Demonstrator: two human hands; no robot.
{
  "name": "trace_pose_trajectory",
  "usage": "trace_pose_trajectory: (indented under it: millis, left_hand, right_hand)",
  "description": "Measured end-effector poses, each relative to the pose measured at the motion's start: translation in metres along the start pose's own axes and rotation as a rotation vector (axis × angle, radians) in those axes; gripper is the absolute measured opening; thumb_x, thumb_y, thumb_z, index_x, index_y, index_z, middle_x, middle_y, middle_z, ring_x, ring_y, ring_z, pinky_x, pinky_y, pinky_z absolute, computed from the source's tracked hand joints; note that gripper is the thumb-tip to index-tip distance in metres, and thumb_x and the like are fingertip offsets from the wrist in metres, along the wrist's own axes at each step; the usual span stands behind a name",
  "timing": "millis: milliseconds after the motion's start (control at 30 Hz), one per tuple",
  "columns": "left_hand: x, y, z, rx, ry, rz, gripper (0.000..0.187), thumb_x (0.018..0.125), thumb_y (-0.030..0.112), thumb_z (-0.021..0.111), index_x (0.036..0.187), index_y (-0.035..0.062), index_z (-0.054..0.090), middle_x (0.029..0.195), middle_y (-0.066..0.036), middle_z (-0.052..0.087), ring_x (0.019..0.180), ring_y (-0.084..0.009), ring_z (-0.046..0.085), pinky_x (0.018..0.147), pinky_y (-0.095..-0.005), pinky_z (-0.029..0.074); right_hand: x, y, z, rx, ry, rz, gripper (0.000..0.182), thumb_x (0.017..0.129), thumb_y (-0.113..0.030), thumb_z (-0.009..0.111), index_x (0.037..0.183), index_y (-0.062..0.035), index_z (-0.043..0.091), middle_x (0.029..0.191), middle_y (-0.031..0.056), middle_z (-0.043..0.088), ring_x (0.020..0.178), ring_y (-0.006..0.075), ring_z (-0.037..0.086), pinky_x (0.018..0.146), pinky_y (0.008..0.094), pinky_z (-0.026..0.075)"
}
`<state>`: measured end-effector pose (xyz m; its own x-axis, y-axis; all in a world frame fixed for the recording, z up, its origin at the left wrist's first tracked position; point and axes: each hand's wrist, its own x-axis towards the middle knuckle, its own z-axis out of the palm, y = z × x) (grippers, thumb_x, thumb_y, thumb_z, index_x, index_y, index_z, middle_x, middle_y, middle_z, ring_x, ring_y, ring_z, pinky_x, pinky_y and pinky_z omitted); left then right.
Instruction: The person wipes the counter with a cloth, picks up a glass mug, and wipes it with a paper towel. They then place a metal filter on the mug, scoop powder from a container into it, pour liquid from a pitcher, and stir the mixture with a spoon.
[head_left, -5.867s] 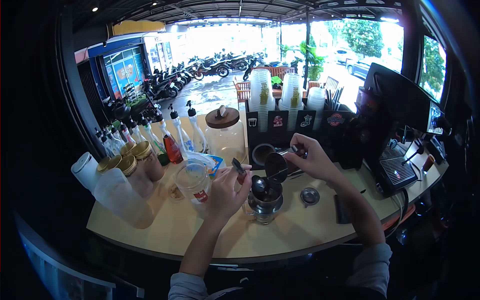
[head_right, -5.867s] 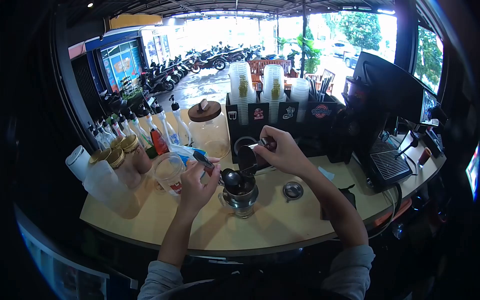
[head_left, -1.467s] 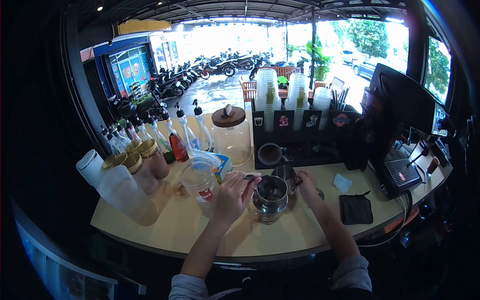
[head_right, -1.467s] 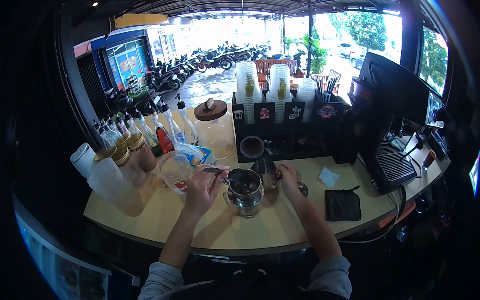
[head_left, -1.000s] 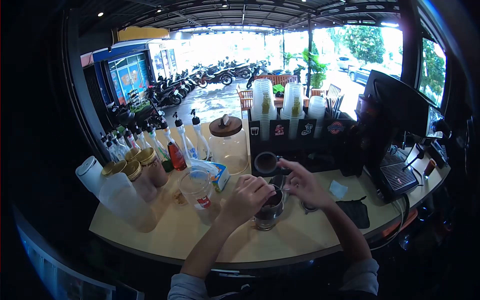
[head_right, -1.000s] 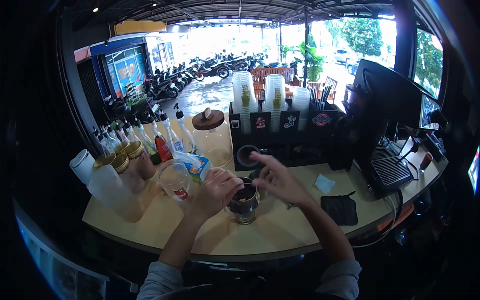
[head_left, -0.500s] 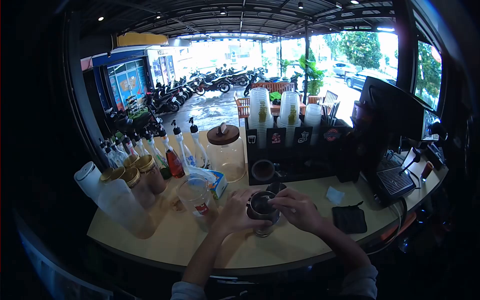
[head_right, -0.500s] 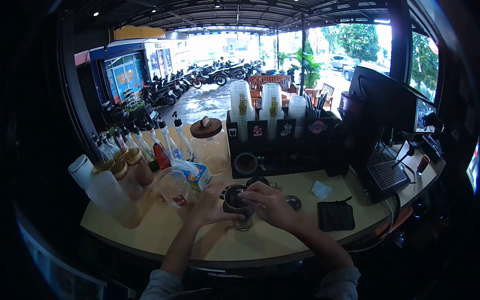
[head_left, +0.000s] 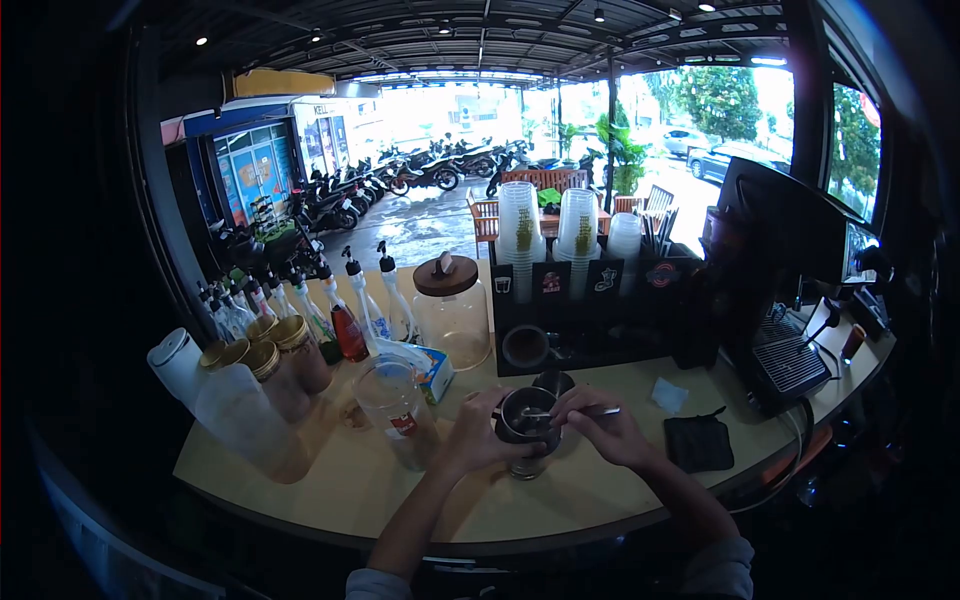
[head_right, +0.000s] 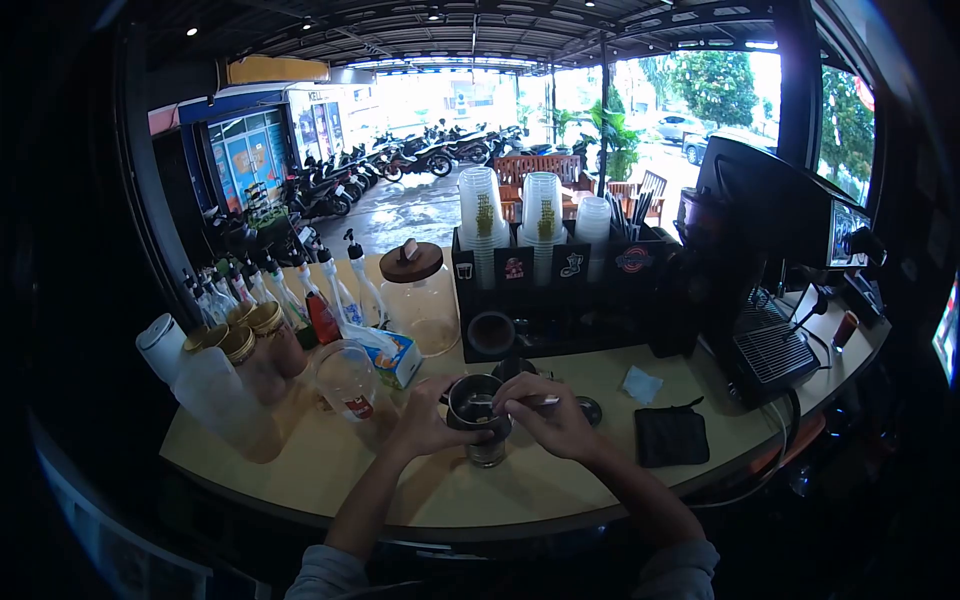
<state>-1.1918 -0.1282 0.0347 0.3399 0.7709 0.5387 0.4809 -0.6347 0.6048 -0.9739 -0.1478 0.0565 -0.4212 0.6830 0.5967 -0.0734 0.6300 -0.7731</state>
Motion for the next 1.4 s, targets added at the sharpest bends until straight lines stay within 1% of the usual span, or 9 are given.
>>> trace_pose_trajectory:
  millis: [300,367,567,633,967,1067,1167,1300,1400]
  left_hand:
    - [0.004,0.005,-0.003,-0.063,0.053,0.021,0.068,0.052,0.037,0.087,0.106,0.0033,0.063,0.098,-0.012,0.065,0.096,-0.0288,0.062,0.092,-0.0391,0.044]
    - [0.006,0.005,-0.003,-0.067,0.045,0.008,0.069,0.052,0.036,0.087,0.107,0.0034,0.062,0.100,-0.012,0.064,0.098,-0.0292,0.061,0.093,-0.0393,0.043]
    - [0.009,0.005,-0.011,0.079,0.075,0.089,0.071,0.054,0.034,0.086,0.113,0.0069,0.059,0.108,-0.009,0.062,0.106,-0.0282,0.059,0.098,-0.0401,0.039]
    - [0.010,0.005,-0.010,0.182,0.108,0.157,0.073,0.051,0.035,0.089,0.112,0.0099,0.059,0.105,-0.007,0.062,0.100,-0.0258,0.059,0.092,-0.0383,0.044]
    - [0.008,0.007,-0.011,0.178,0.095,0.129,0.075,0.051,0.036,0.089,0.115,0.0141,0.058,0.106,-0.004,0.061,0.103,-0.0237,0.057,0.095,-0.0379,0.040]
    - [0.007,0.006,-0.012,0.187,0.057,0.157,0.078,0.054,0.037,0.086,0.119,0.0113,0.053,0.111,-0.005,0.061,0.109,-0.0237,0.058,0.103,-0.0427,0.032]
    - [0.006,0.005,-0.012,0.215,0.081,0.192,0.079,0.053,0.038,0.086,0.120,0.0119,0.053,0.112,-0.005,0.061,0.109,-0.0236,0.058,0.104,-0.0429,0.031]
    - [0.006,-0.001,-0.011,0.209,0.069,0.214,0.080,0.054,0.039,0.086,0.121,0.0126,0.052,0.114,-0.005,0.060,0.110,-0.0233,0.057,0.104,-0.0436,0.030]
    - [0.005,-0.002,-0.011,0.222,0.069,0.229,0.081,0.054,0.040,0.086,0.122,0.0131,0.051,0.115,-0.005,0.059,0.112,-0.0232,0.057,0.104,-0.0447,0.030]
  right_hand:
    - [0.004,0.003,-0.007,0.173,-0.072,-0.005,0.014,0.097,-0.007,0.045,0.097,0.0015,0.057,0.100,0.0099,0.060,0.088,0.0132,0.060,0.077,0.0278,0.049]
    - [0.006,0.001,-0.005,0.229,0.058,0.073,0.014,0.097,-0.008,0.043,0.101,0.0010,0.054,0.102,0.0107,0.060,0.089,0.0144,0.061,0.081,0.0292,0.050]
    - [0.003,0.008,-0.011,0.253,0.035,0.102,0.015,0.099,-0.010,0.041,0.105,-0.0001,0.050,0.104,0.0123,0.061,0.093,0.0165,0.062,0.085,0.0331,0.051]
    - [0.003,0.009,-0.012,0.260,0.029,0.100,0.015,0.100,-0.011,0.041,0.106,-0.0003,0.050,0.105,0.0129,0.061,0.092,0.0167,0.062,0.085,0.0331,0.051]
    - [0.005,0.007,-0.012,0.274,0.112,0.111,0.018,0.099,-0.017,0.046,0.103,0.0007,0.048,0.102,0.0169,0.062,0.090,0.0214,0.065,0.080,0.0366,0.055]
    - [0.007,0.008,-0.011,0.264,0.181,0.115,0.017,0.099,-0.017,0.046,0.104,-0.0003,0.048,0.100,0.0165,0.062,0.090,0.0213,0.065,0.080,0.0366,0.055]
    - [0.006,0.006,-0.013,0.245,0.102,0.157,0.017,0.099,-0.017,0.046,0.105,-0.0013,0.047,0.101,0.0170,0.062,0.089,0.0214,0.064,0.079,0.0370,0.056]
    - [0.008,0.011,-0.016,0.297,0.185,0.119,0.016,0.099,-0.017,0.046,0.105,-0.0025,0.047,0.101,0.0168,0.062,0.088,0.0216,0.064,0.078,0.0370,0.056]
    - [0.010,0.010,-0.019,0.260,0.063,0.152,0.013,0.100,-0.014,0.042,0.106,-0.0029,0.045,0.101,0.0139,0.061,0.088,0.0185,0.064,0.077,0.0338,0.056]
